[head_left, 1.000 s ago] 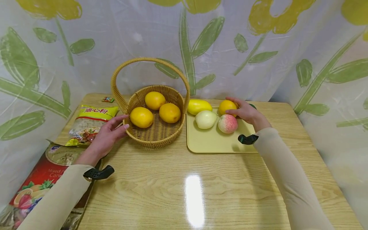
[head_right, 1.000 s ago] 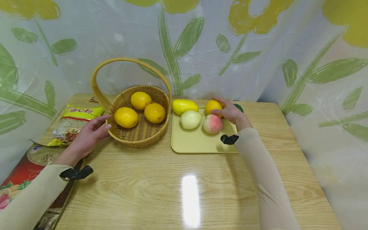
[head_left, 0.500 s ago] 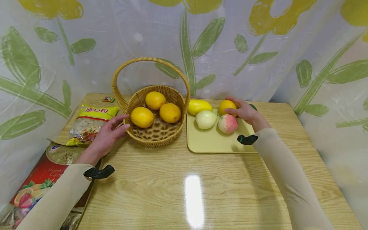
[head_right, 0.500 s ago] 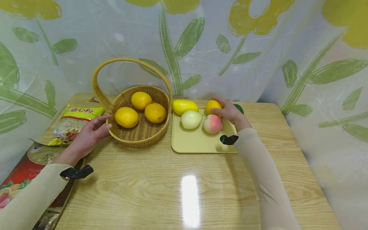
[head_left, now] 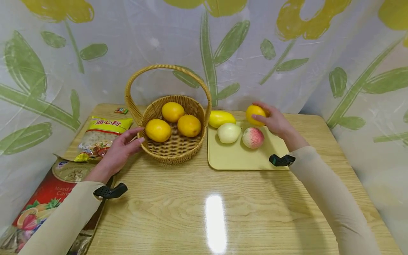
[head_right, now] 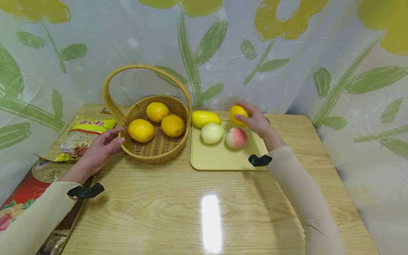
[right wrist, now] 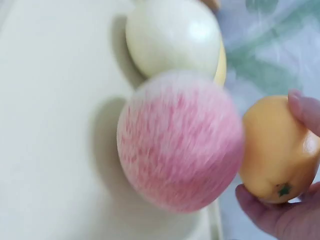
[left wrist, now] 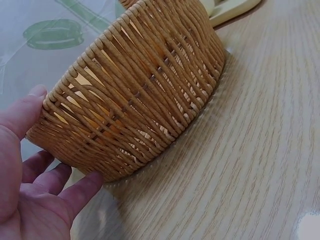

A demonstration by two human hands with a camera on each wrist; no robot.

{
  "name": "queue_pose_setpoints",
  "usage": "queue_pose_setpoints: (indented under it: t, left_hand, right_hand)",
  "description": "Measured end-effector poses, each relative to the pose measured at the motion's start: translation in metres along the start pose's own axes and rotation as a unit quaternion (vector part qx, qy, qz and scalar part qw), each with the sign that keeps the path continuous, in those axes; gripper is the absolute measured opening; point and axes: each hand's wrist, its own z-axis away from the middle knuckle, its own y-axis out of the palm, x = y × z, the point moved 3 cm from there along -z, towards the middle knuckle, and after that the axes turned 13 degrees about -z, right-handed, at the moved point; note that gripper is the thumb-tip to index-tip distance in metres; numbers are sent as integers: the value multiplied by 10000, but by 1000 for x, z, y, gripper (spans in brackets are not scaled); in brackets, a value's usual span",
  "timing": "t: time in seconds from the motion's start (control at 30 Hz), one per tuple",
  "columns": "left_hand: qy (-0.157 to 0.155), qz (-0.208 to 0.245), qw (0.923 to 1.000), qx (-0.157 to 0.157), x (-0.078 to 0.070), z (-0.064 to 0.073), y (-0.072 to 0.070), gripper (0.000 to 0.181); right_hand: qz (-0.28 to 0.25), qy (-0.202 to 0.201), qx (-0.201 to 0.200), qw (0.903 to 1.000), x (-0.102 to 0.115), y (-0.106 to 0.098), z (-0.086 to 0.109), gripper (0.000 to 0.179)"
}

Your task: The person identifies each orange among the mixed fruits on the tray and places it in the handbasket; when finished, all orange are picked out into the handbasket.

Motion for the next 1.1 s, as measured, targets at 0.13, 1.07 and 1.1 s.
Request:
queue_pose_setpoints:
  t: [0.13, 1.07, 1.1]
  left_hand:
    - [-11, 14, 10000, -23, 0, 0, 0, 59]
    - [56, 24, 10000, -61, 0, -1, 1, 58]
    - [56, 41, 10000, -56, 0, -1, 1, 58]
  right_hand:
    - [42, -263, 63, 9996, 14, 7, 10, 50]
    - [-631, 30, 660, 9958, 49, 67, 62, 52]
    - [-619, -30, 715, 9955, 52, 70, 62, 51]
